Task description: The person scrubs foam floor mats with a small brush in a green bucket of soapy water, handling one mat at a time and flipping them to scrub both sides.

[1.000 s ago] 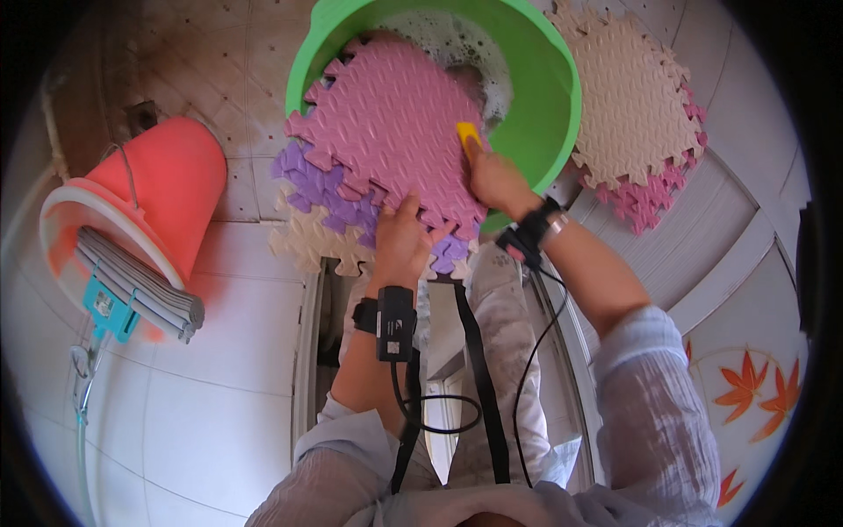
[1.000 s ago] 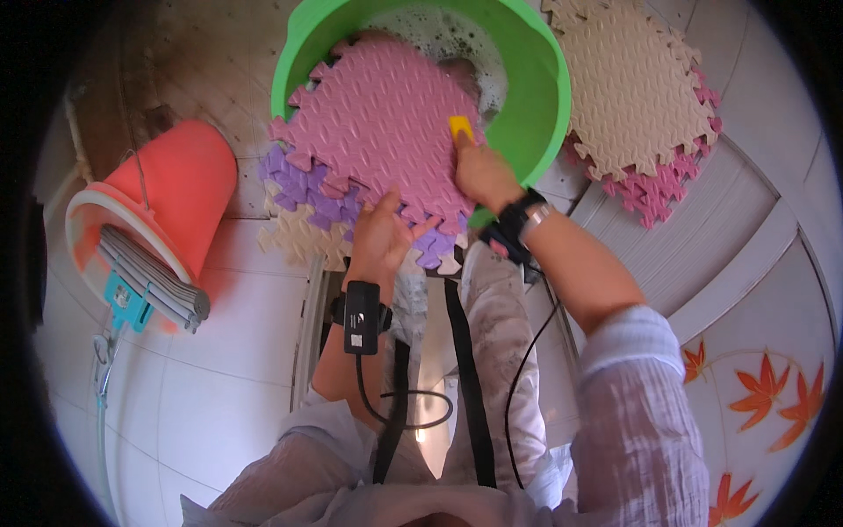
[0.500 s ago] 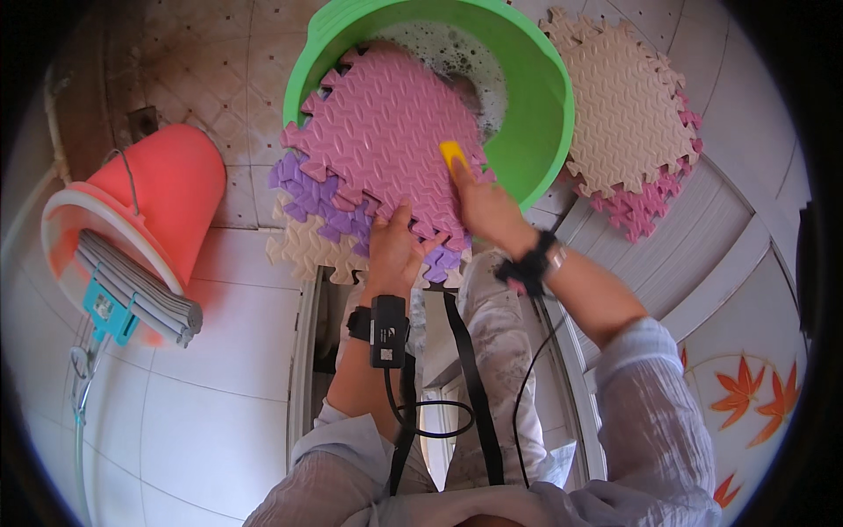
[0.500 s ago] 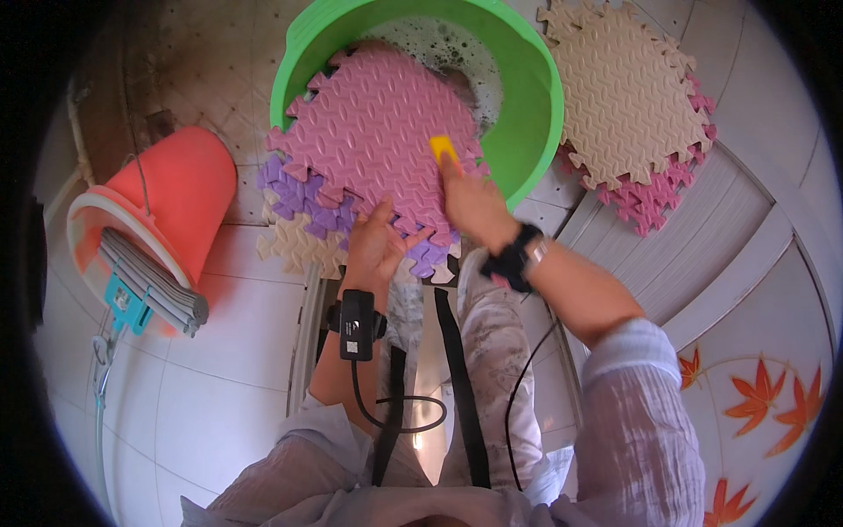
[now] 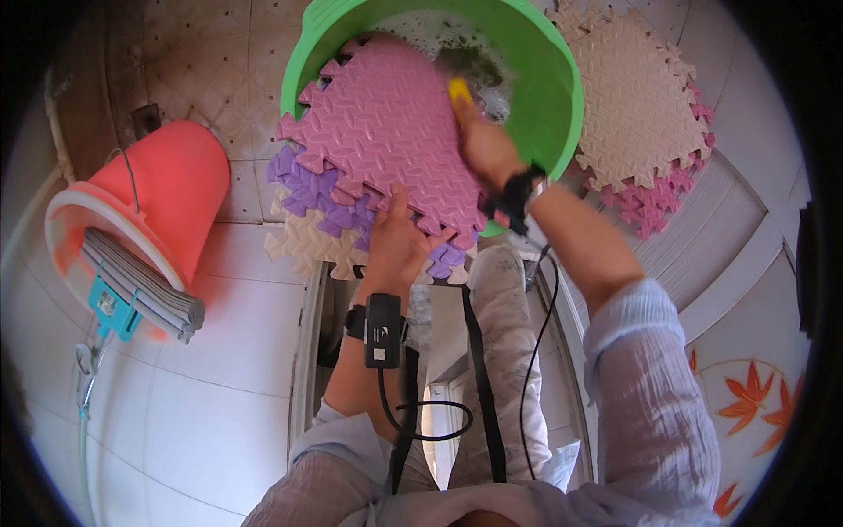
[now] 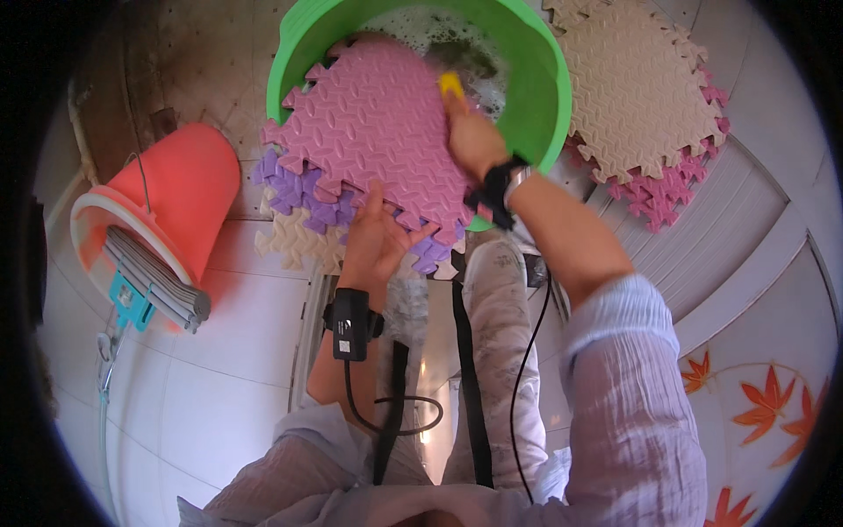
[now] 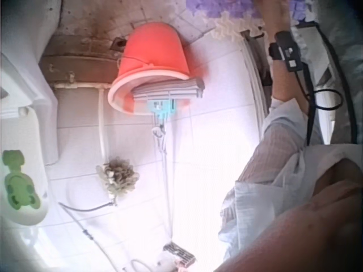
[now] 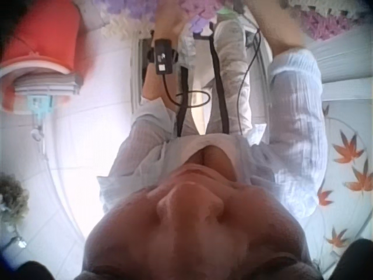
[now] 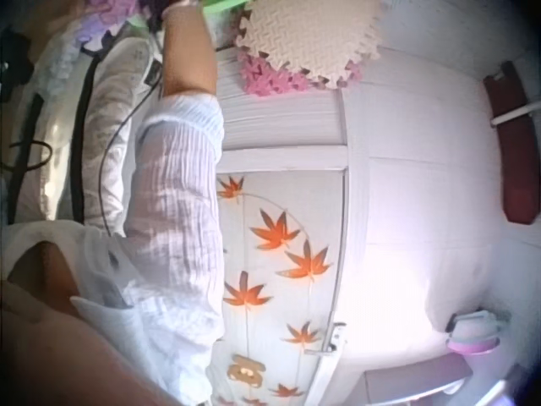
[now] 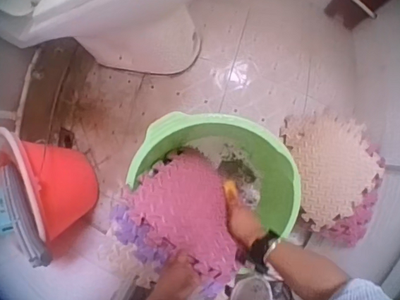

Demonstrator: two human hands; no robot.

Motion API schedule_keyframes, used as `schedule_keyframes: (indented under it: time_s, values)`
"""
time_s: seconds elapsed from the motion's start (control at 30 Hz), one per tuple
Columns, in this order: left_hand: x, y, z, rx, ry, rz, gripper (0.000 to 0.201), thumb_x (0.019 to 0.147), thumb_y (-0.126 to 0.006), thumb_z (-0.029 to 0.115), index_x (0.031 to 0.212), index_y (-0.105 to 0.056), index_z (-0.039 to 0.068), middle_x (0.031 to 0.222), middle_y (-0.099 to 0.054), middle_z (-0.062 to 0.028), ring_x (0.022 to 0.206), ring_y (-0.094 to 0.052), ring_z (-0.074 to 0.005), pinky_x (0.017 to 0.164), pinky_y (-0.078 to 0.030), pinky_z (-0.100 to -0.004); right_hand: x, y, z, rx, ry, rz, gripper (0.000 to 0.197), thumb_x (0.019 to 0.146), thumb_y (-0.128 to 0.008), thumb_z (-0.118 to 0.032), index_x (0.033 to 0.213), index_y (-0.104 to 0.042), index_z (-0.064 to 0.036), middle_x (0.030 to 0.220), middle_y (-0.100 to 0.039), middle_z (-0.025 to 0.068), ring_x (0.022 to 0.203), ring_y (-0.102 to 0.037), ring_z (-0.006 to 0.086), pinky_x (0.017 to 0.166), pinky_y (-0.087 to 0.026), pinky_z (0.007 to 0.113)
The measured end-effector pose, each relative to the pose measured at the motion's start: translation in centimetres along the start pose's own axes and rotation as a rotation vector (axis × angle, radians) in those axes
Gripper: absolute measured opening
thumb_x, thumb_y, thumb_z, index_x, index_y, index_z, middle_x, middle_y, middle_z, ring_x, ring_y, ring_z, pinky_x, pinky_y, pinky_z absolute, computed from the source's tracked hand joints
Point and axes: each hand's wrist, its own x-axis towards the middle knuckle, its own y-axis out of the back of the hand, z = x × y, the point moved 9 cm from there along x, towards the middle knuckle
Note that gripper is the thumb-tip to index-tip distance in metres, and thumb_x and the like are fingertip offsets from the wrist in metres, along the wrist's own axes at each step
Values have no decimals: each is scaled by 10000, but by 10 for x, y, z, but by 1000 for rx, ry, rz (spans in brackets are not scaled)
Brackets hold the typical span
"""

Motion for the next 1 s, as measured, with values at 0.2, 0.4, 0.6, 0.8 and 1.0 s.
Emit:
schedule_keyframes:
  time_s: [0.2,0.4,0.6,0.8,1.0]
  values:
    - [5,12,3,11,-14,-7,628,924,-444,450,1351,-195,63,1362,-307,-150,1221,-392,-327,925,-354,-629,-151,13,-85,139,172,-334,558,828,-437,-74,1366,-289,-97,675,-592,197,586,-606,355,497,-461,480]
    - [2,1,4,-32,-17,28,530,915,-328,567,1254,-342,160,1183,-464,-100,1155,-446,-287,958,-297,-644,-97,14,-85,-7,244,-104,537,830,-433,-84,1354,-325,-122,688,-601,199,592,-604,366,517,-471,471]
    - [-7,-16,0,-7,-52,-3,580,890,-405,570,1304,-297,179,1263,-393,-91,1185,-406,-273,962,-281,-633,-5,24,-13,79,-113,45,484,879,-423,-132,1352,-319,-117,854,-596,268,747,-594,416,693,-468,496]
    - [-40,-30,34,94,-434,7,579,910,-467,439,1363,-270,136,1285,-424,-83,1180,-413,-247,962,-330,-508,-80,81,-52,81,162,228,440,817,-545,-130,1245,-459,-75,1095,-507,286,927,-548,442,787,-458,473]
    - [-109,-32,61,432,-870,159,508,874,-572,135,1326,-351,64,1285,-436,-110,1145,-461,-206,944,-386,-316,-160,151,-78,83,306,214,451,758,-567,-24,1200,-479,-8,1205,-442,314,1060,-481,456,896,-426,441]
